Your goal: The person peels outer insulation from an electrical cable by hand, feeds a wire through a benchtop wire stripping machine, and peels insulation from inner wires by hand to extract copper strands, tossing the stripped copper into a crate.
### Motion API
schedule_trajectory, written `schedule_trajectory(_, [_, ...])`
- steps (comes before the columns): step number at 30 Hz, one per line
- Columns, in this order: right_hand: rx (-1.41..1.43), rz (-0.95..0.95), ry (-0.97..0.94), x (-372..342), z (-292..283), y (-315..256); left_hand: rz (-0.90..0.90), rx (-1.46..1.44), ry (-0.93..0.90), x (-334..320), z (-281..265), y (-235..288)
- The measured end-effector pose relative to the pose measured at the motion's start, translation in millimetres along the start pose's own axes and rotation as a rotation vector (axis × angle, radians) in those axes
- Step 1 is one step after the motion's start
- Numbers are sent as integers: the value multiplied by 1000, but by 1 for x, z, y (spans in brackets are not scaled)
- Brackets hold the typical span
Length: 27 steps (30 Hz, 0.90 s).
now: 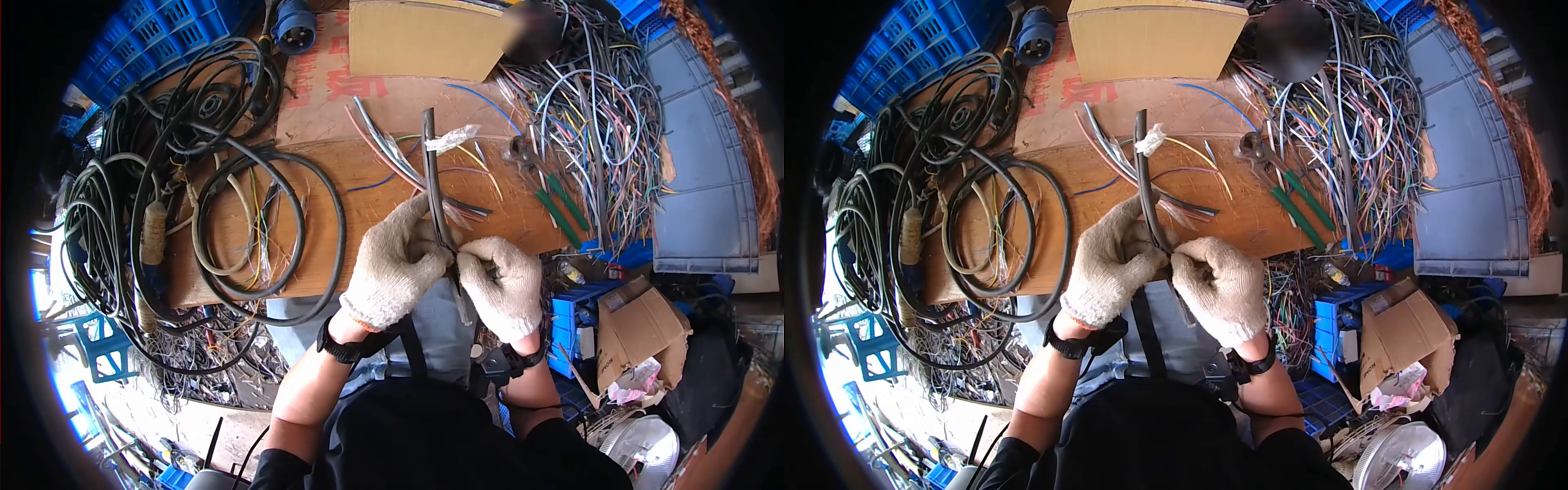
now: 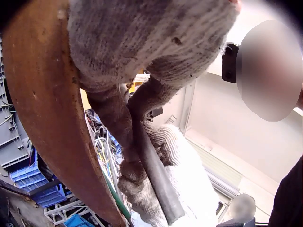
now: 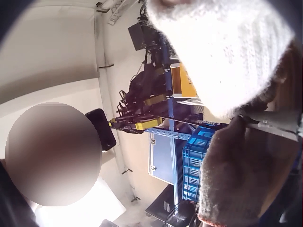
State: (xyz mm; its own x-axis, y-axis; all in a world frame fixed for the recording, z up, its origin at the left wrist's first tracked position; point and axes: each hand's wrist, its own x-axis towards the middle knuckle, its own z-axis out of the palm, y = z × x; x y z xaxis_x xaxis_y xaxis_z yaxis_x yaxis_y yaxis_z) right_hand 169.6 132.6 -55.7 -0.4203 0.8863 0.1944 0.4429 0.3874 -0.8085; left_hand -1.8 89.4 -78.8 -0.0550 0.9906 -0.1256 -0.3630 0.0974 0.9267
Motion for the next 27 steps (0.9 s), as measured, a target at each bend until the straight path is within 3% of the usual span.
schedule_trajectory(5, [141, 171, -57, 0, -4, -1, 46, 7, 56, 2, 1, -4])
schedule_trajectory(12, [252, 262, -106, 1, -6, 5, -9, 47, 14, 0, -3, 3])
schedule_trajectory(15, [237, 217, -100, 2, -6, 6, -16, 131, -21, -1, -5, 7])
schedule_trajectory(18, [216, 219, -86, 1, -5, 6, -16, 17, -5, -2, 0, 8])
schedule_trajectory(24, [132, 117, 31, -4, 6, 5, 87, 60, 32, -3, 7, 2])
schedule_trajectory(27, [59, -55, 99, -3, 1, 16, 36, -89, 25, -8, 12, 7])
